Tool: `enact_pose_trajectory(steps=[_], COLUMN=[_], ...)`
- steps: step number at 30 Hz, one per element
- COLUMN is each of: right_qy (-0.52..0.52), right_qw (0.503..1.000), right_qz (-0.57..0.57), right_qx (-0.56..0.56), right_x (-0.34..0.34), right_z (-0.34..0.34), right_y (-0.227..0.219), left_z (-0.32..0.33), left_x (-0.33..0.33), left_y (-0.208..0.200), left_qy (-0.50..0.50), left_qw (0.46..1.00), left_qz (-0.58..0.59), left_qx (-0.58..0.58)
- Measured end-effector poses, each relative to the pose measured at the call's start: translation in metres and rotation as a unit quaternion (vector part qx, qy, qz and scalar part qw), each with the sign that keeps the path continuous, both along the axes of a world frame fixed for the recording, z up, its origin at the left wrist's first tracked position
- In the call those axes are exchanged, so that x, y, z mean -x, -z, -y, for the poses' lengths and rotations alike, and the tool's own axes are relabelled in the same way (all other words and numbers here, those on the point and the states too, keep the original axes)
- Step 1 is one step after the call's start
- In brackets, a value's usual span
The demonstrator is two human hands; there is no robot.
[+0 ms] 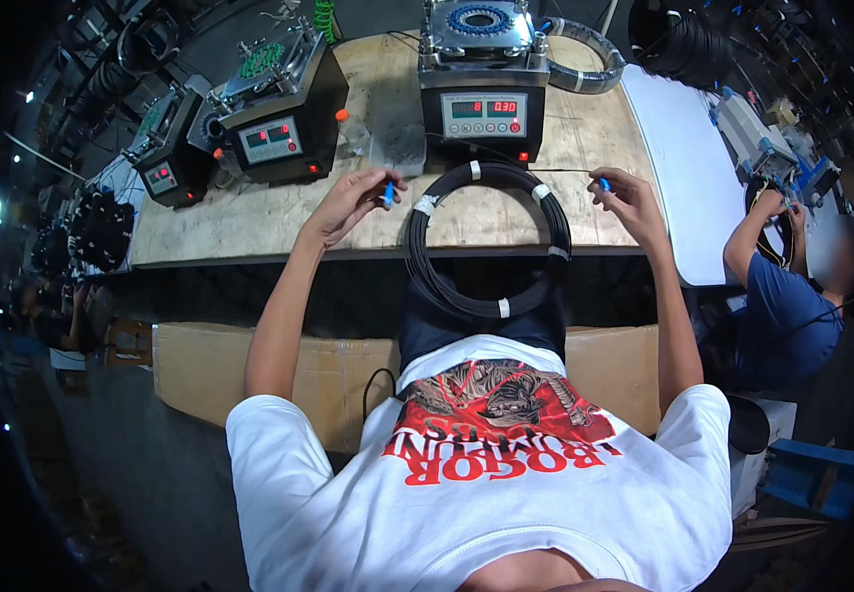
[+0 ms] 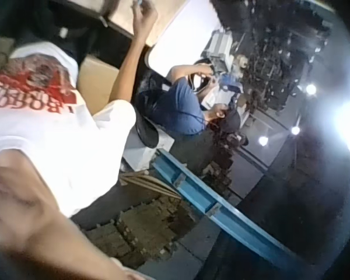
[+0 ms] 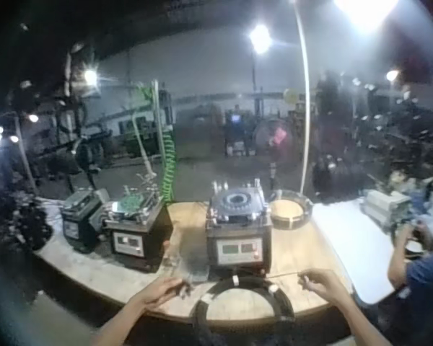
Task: Assembling and testing large cable coils using industrial machinery.
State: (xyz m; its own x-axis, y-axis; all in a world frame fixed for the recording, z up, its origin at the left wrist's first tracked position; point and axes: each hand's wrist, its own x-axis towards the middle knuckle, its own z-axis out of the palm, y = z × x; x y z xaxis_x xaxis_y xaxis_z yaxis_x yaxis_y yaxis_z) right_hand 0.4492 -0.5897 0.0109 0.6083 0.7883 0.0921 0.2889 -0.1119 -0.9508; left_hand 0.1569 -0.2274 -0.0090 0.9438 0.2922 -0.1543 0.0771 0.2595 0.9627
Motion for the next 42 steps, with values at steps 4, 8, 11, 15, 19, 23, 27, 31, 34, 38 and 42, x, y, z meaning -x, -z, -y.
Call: enact_pose_trajectory(steps=[4,8,11,15,19,23,27,31,34,38,42], right_qy=[0.077,0.062,0.057,0.03,0.008,-0.009,-0.022,-0.045,-0.042,-0.014,-0.035], right_qw=[0.959,0.969,0.982,0.989,0.989,0.983,0.978,0.974,0.97,0.972,0.974], right_qz=[0.272,0.217,0.127,0.057,-0.036,-0.099,-0.135,-0.152,-0.16,-0.144,-0.112], right_qx=[-0.032,-0.105,-0.13,-0.134,-0.14,-0.157,-0.155,-0.161,-0.176,-0.186,-0.191], right_x=[0.002,0.011,0.025,0.028,0.026,0.025,0.027,0.029,0.032,0.037,0.038], right_z=[-0.049,-0.09,-0.112,-0.129,-0.134,-0.138,-0.145,-0.147,-0.146,-0.144,-0.139], right_y=[0.0,0.0,-0.003,0.001,0.014,0.015,0.018,0.022,0.021,0.017,0.015], left_z=[0.015,0.022,0.041,0.055,0.069,0.08,0.086,0.086,0.082,0.082,0.086], left_x=[-0.031,-0.063,-0.083,-0.108,-0.126,-0.14,-0.149,-0.152,-0.152,-0.148,-0.147], left_y=[-0.042,-0.036,-0.035,-0.02,-0.006,0.007,0.015,0.022,0.024,0.02,0.015], left_qy=[-0.01,-0.045,-0.138,-0.168,-0.202,-0.209,-0.199,-0.186,-0.162,-0.137,-0.15], left_qw=[0.993,0.97,0.822,0.8,0.807,0.875,0.912,0.951,0.957,0.961,0.952], left_qz=[0.092,0.097,0.119,0.145,0.167,0.184,0.162,0.18,0.186,0.189,0.188], left_qx=[-0.069,-0.219,-0.539,-0.557,-0.529,-0.397,-0.319,-0.167,-0.151,-0.149,-0.189])
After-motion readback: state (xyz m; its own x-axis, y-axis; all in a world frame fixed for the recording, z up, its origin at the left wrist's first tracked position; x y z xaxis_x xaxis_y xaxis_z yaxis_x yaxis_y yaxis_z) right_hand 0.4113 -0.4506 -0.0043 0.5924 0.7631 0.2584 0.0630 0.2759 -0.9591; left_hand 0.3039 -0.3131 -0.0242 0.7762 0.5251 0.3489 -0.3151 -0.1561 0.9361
